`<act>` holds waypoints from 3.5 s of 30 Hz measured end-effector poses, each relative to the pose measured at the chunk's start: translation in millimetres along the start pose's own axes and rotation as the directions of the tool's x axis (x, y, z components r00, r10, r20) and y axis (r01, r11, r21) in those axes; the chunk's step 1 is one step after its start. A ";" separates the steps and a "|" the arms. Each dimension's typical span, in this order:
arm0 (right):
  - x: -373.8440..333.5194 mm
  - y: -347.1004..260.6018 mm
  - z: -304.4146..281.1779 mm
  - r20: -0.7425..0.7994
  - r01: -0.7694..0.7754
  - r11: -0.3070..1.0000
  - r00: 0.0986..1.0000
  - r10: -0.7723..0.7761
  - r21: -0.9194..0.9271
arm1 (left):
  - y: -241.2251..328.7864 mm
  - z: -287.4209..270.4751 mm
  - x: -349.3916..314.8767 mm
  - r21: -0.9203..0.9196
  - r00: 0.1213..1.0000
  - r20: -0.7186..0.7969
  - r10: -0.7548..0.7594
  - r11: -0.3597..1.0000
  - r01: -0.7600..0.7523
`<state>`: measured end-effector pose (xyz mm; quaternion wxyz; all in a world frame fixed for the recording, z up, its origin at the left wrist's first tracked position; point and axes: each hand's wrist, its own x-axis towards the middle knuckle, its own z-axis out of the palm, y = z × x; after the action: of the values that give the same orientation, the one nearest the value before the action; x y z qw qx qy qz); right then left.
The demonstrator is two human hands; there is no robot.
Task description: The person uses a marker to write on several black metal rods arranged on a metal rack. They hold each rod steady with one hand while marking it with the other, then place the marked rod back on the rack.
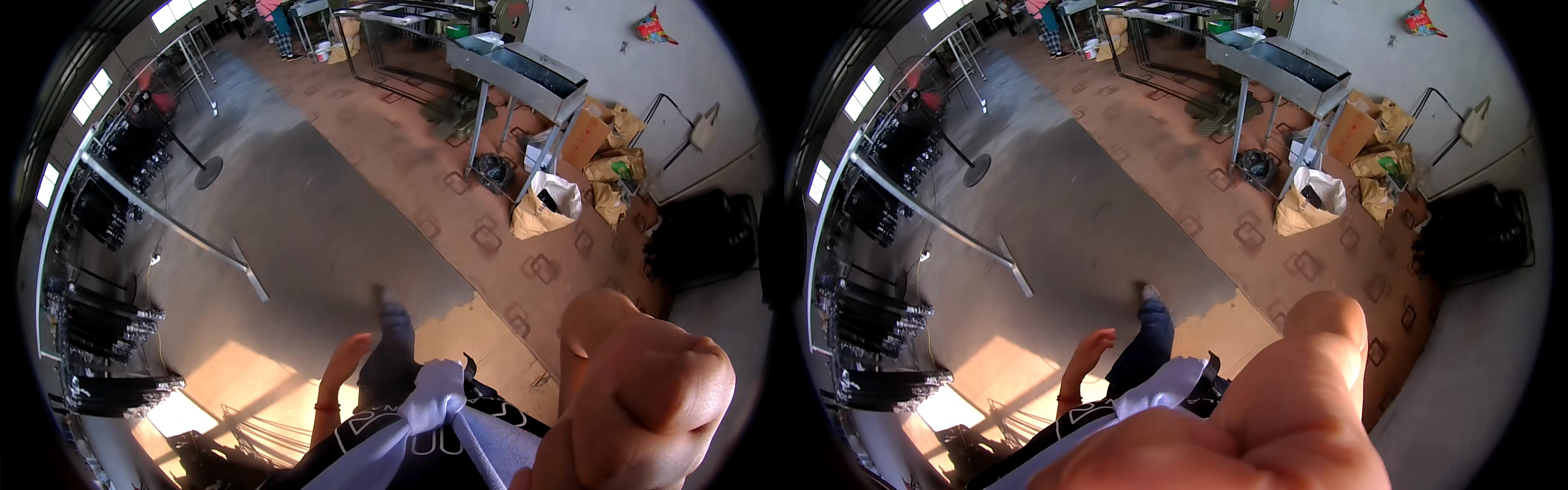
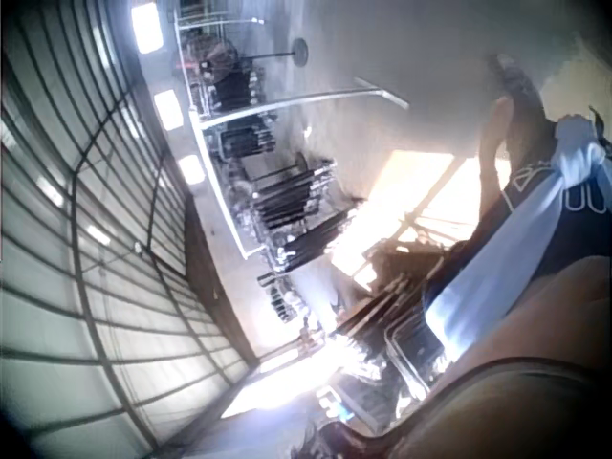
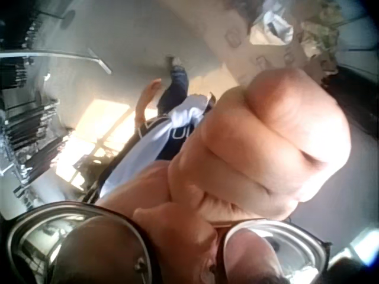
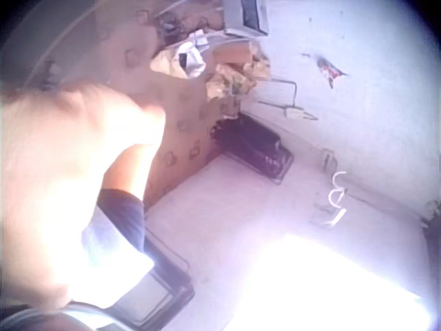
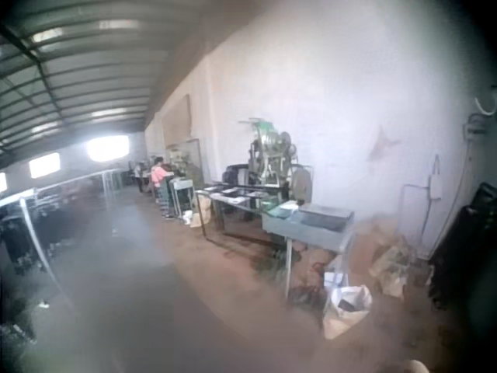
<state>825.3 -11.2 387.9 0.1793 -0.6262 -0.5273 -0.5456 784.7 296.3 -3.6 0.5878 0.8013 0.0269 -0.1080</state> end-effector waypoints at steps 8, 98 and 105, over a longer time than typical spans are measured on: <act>-8.3 175.7 164.0 -0.026 0.054 0.992 0.998 -0.058 -0.118 | -13.0 -130.9 267.1 0.086 0.993 -0.042 0.114 0.990 -0.110; -555.1 1136.7 644.0 -0.290 -0.854 -0.215 -0.382 0.877 0.474 | 497.0 91.6 1472.4 0.182 0.372 0.395 0.840 0.325 -0.928; -558.4 1141.5 656.3 -0.309 -0.872 -0.215 -0.372 0.876 0.439 | 490.1 105.5 1496.1 0.023 0.357 0.515 0.779 0.404 -0.915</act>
<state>2211.3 -179.1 77.7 0.6751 -0.6089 0.2411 -0.3396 2312.1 -79.8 118.8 0.4137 0.7300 -0.5425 0.0415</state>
